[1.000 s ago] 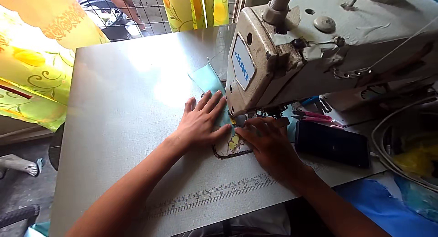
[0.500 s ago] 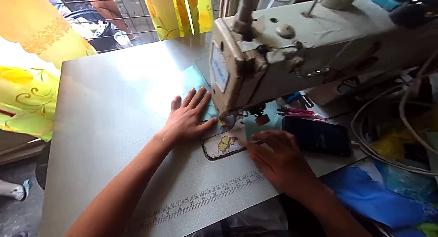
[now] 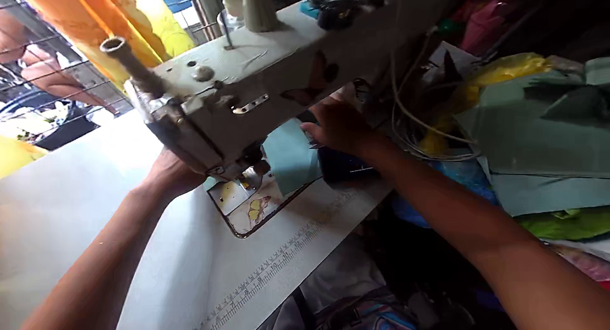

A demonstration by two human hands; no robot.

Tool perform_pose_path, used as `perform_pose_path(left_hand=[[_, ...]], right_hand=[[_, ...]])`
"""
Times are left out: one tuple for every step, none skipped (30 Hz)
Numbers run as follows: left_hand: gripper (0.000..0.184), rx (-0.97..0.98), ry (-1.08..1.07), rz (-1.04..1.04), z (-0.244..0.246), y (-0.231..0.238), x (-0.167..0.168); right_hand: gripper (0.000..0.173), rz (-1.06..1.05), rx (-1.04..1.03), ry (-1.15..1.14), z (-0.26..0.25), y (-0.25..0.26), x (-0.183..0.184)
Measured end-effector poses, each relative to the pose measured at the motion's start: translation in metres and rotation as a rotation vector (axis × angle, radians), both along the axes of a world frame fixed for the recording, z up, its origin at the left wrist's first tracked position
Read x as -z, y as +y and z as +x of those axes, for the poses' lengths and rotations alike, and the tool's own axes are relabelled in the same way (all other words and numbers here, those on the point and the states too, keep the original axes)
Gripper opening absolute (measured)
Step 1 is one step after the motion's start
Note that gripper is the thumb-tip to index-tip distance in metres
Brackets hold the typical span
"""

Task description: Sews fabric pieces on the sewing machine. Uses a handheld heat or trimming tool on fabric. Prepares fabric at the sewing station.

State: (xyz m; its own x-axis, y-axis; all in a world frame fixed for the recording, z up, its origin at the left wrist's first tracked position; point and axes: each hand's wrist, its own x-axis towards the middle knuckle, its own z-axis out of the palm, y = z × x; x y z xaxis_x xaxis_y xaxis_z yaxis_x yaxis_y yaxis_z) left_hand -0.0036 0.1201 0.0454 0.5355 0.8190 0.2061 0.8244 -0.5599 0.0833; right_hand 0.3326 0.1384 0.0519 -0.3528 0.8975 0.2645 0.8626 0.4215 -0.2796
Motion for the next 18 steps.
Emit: perform_pose_path(left_hand=[[0.028, 0.010, -0.023, 0.012, -0.001, 0.001, -0.004], [0.028, 0.006, -0.034, 0.011, -0.002, 0.002, -0.009], [0.028, -0.008, -0.038, 0.000, -0.002, 0.000, -0.016], [0.028, -0.035, -0.027, -0.019, -0.004, -0.002, -0.022], [0.026, -0.081, 0.005, -0.048, -0.006, -0.004, -0.028], [0.022, -0.145, 0.048, -0.101, -0.011, -0.005, -0.032], [0.017, -0.190, 0.086, -0.147, -0.018, -0.004, -0.032], [0.014, -0.194, 0.093, -0.183, -0.028, -0.004, -0.031], [0.012, -0.168, 0.077, -0.215, -0.037, -0.004, -0.030], [0.007, -0.129, 0.039, -0.242, -0.045, -0.006, -0.029], [0.004, -0.102, -0.001, -0.280, -0.051, -0.010, -0.028], [0.004, -0.082, -0.040, -0.314, -0.055, -0.016, -0.028], [0.006, -0.069, -0.062, -0.343, -0.059, -0.022, -0.026], [0.008, -0.065, -0.066, -0.374, -0.062, -0.027, -0.025], [0.008, -0.080, -0.065, -0.406, -0.063, -0.033, -0.024], [0.006, -0.107, -0.058, -0.435, -0.064, -0.040, -0.024], [0.004, -0.156, -0.054, -0.473, -0.063, -0.048, -0.026], [0.005, -0.192, -0.051, -0.489, -0.066, -0.055, -0.027]], right_hand=[[0.045, -0.026, 0.021, 0.001, -0.007, 0.012, -0.001], [0.047, -0.066, 0.044, -0.011, -0.013, 0.020, -0.003], [0.049, -0.139, 0.069, -0.051, -0.020, 0.024, -0.009], [0.050, -0.180, 0.085, -0.079, -0.027, 0.027, -0.012], [0.048, -0.174, 0.101, -0.092, -0.033, 0.030, -0.011], [0.046, -0.156, 0.118, -0.100, -0.038, 0.033, -0.008], [0.044, -0.155, 0.149, -0.116, -0.043, 0.036, -0.005], [0.042, -0.115, 0.187, -0.103, -0.047, 0.041, 0.003], [0.042, -0.086, 0.228, -0.085, -0.051, 0.047, 0.012], [0.043, -0.106, 0.270, -0.073, -0.056, 0.048, 0.015], [0.044, -0.115, 0.307, -0.061, -0.059, 0.046, 0.015], [0.045, -0.137, 0.334, -0.047, -0.061, 0.034, 0.011], [0.046, -0.181, 0.347, -0.044, -0.061, 0.013, -0.002], [0.046, -0.281, 0.341, -0.074, -0.058, -0.010, -0.021], [0.043, -0.233, 0.334, -0.020, -0.059, -0.019, -0.020], [0.039, -0.130, 0.331, 0.065, -0.064, -0.013, -0.006], [0.036, -0.071, 0.318, 0.104, -0.067, -0.010, 0.003], [0.035, -0.063, 0.306, 0.137, -0.068, -0.018, 0.003]])
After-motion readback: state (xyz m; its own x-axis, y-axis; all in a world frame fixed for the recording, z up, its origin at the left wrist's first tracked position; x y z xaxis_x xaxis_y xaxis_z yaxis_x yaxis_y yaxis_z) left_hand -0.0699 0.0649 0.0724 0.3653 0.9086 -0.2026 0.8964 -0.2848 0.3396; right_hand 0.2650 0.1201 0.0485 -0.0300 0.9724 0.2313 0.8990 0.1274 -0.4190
